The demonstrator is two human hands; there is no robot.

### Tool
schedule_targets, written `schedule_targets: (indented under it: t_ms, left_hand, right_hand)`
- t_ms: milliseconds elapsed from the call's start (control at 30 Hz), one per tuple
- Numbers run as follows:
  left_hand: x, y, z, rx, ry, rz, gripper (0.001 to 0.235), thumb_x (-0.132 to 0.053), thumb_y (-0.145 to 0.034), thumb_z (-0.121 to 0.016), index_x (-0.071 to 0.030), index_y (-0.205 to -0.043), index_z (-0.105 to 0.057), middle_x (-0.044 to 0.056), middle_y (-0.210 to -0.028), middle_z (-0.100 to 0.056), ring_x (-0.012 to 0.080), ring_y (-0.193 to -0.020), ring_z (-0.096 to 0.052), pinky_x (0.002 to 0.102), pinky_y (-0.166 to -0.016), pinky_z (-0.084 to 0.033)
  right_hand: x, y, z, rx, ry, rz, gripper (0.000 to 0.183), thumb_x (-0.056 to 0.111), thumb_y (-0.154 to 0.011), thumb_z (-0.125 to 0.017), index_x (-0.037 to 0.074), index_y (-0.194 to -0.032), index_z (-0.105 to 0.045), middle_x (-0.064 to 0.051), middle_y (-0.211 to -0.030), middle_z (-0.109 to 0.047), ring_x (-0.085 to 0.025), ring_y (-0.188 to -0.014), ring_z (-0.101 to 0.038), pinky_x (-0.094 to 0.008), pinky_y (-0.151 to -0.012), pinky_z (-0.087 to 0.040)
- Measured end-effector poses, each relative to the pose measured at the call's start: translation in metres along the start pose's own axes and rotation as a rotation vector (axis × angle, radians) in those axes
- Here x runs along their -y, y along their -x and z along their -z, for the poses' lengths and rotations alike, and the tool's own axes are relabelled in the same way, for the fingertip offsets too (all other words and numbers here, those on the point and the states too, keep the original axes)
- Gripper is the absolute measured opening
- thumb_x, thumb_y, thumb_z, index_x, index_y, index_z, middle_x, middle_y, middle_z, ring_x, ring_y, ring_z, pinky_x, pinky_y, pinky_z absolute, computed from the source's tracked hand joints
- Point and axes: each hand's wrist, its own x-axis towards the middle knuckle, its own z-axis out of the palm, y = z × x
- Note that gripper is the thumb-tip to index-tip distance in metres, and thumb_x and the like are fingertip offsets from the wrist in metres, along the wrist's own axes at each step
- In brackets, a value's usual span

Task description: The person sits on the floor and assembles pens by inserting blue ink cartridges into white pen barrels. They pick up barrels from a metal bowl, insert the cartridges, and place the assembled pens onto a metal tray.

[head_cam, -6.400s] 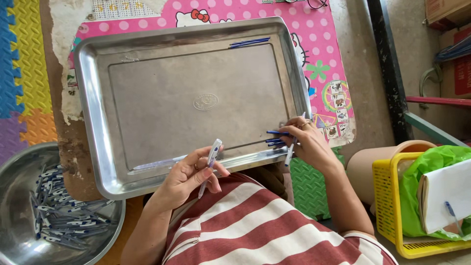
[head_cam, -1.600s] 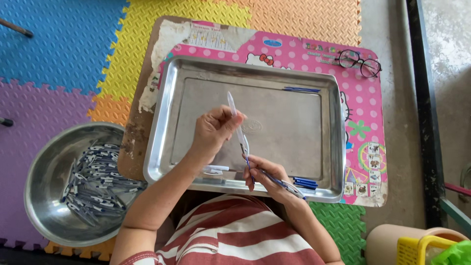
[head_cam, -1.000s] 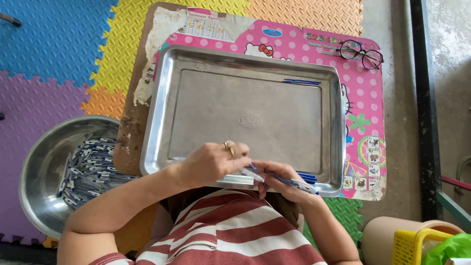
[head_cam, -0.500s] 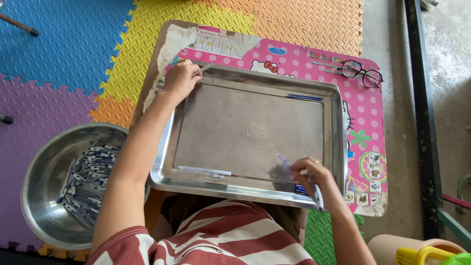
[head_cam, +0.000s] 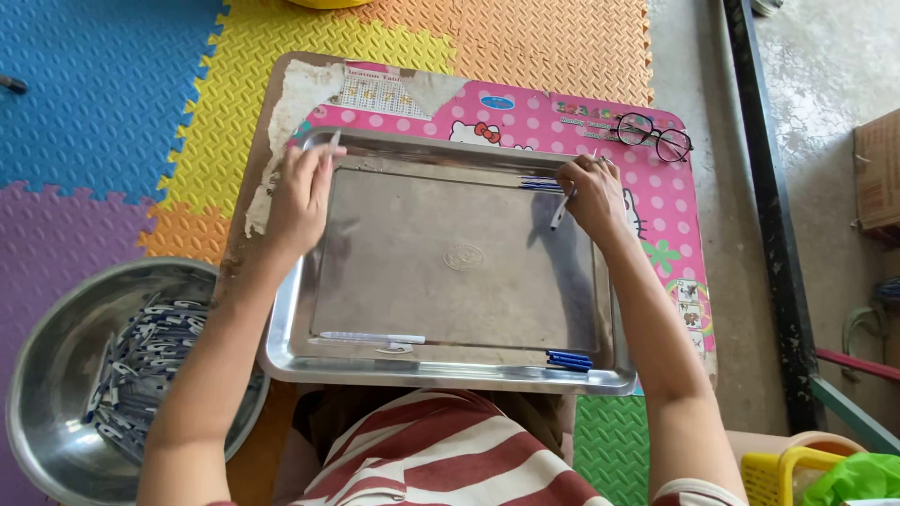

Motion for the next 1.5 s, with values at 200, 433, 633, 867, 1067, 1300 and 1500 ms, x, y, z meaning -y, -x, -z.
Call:
schedule_targets:
  t_ms: [200,433,633,867,1067,1300,1500]
  left_hand:
    - [-0.045,0.062,0.014,-0.053,0.415,0.157,0.038,-0.022,-0.118,-0.038,0.0,-0.142,-0.057,0.006,-0.082,-0.048,0.0145,-0.056,-0.06,0.028,-0.062,-0.055]
    - [-0.065,0.099,-0.004,-0.158,0.505,0.266,0.03,-0.019,-0.113,-0.054,0.001,-0.133,-0.062,0.013,-0.099,-0.067,0.017,-0.088,-0.07,0.034,-0.089,-0.06]
    - [-0.115,0.111,-0.02,-0.15,0.779,0.317,0.019,-0.011,-0.104,-0.065,0.002,-0.118,-0.063,0.019,-0.104,-0.076,0.0244,-0.099,-0.08,0.036,-0.094,-0.064]
    - [-0.123,0.118,0.043,-0.261,0.502,0.281,0.027,-0.017,-0.103,-0.067,0.0,-0.124,-0.066,0.02,-0.111,-0.077,0.0296,-0.101,-0.078,0.043,-0.09,-0.065]
    - [0.143,0.261,0.1,-0.643,-0.056,0.579,0.038,-0.016,-0.122,-0.053,0.003,-0.153,-0.043,0.031,-0.131,-0.059,0.045,-0.123,-0.061,0.059,-0.102,-0.053]
    - [0.197,0.372,0.043,0.121,-0.348,1.418,0.087,-0.036,-0.1,-0.061,-0.024,-0.172,-0.014,0.03,-0.173,-0.012,0.0484,-0.161,-0.015,0.061,-0.127,-0.021]
    - [0.2,0.407,0.02,0.095,-0.516,1.116,0.087,-0.024,-0.089,-0.076,-0.004,-0.163,-0.037,0.038,-0.144,-0.05,0.0563,-0.133,-0.051,0.064,-0.108,-0.045]
  right_hand:
    - [-0.021,-0.001,-0.023,0.033,0.122,-0.022,0.014,0.019,-0.095,-0.075,0.03,-0.101,-0.07,0.004,-0.103,-0.07,-0.022,-0.105,-0.069,-0.038,-0.107,-0.043]
    - [0.038,0.0,0.0,-0.032,0.017,0.026,0.032,0.014,-0.085,-0.082,0.032,-0.111,-0.075,-0.002,-0.106,-0.072,-0.03,-0.095,-0.072,-0.049,-0.096,-0.049]
    - [0.228,0.036,0.092,0.267,-0.967,0.126,0.037,0.01,-0.085,-0.078,0.012,-0.122,-0.077,-0.009,-0.094,-0.079,-0.027,-0.085,-0.076,-0.044,-0.085,-0.057]
    - [0.256,0.062,0.084,0.213,-0.855,0.206,0.015,0.016,-0.093,-0.079,0.013,-0.108,-0.08,-0.007,-0.095,-0.076,-0.027,-0.078,-0.075,-0.037,-0.071,-0.061]
    - [0.259,0.115,0.026,0.284,-0.474,0.21,0.014,0.03,-0.093,-0.074,0.026,-0.105,-0.078,-0.002,-0.097,-0.072,-0.03,-0.084,-0.073,-0.042,-0.071,-0.06]
    - [0.296,0.106,0.065,0.466,-0.427,0.203,0.047,0.047,-0.098,-0.071,0.022,-0.138,-0.068,-0.009,-0.117,-0.065,-0.031,-0.09,-0.066,-0.048,-0.077,-0.053]
    - [0.298,0.11,0.054,0.413,-0.396,0.256,0.043,0.042,-0.095,-0.077,0.019,-0.131,-0.071,-0.008,-0.116,-0.063,-0.031,-0.09,-0.063,-0.046,-0.078,-0.052]
